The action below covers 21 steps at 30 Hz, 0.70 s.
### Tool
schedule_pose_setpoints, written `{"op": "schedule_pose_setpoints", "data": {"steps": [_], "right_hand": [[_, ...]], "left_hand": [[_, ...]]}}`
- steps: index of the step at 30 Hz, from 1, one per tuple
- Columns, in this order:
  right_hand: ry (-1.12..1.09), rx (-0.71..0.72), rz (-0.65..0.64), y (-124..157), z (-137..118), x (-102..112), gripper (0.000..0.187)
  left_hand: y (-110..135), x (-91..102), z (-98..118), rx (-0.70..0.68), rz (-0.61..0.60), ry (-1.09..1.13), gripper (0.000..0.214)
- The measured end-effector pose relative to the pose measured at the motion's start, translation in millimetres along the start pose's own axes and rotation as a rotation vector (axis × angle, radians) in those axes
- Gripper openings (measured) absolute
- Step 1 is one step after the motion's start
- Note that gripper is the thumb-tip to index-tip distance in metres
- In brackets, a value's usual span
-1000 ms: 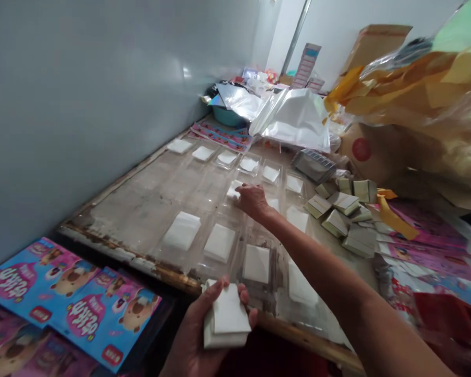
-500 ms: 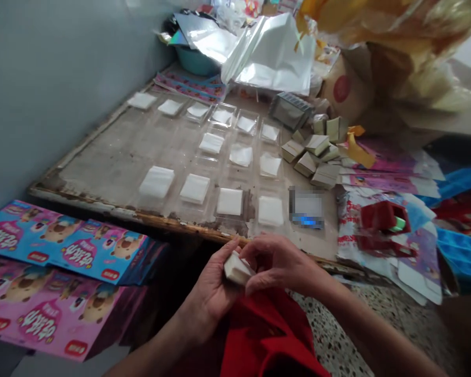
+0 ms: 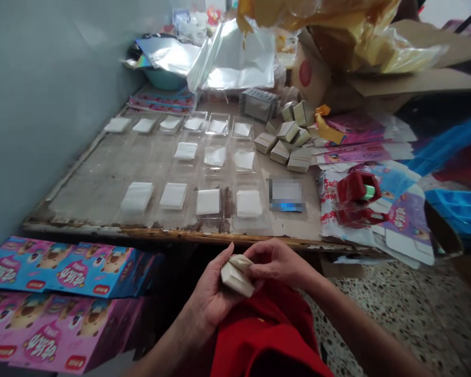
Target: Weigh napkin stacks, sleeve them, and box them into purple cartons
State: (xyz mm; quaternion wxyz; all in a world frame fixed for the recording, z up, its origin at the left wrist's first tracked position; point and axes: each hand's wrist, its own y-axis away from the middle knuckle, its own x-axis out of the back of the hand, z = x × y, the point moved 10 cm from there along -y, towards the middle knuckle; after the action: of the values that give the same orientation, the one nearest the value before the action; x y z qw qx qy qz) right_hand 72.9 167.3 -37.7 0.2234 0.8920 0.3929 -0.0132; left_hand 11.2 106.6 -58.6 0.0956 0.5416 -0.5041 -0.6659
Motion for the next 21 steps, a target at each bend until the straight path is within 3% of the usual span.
{"op": "schedule_pose_setpoints", "data": {"steps": [9,13,21], "right_hand": [[0.168,0.162,0.085,5,-23,7,0.026],[0.205,0.158,0.093,-1,-24,5,0.024],[0.028,0.082,0.027,-12,-10,2,0.027]], "left_hand": [[-11,7.4,9,-0.014,0.043,0.001,0.019],[-15,9.5,10,0.009,0.005,0.054,0.019],[-19,20.5,15,0.020,0.047,0.084,0.018]]}}
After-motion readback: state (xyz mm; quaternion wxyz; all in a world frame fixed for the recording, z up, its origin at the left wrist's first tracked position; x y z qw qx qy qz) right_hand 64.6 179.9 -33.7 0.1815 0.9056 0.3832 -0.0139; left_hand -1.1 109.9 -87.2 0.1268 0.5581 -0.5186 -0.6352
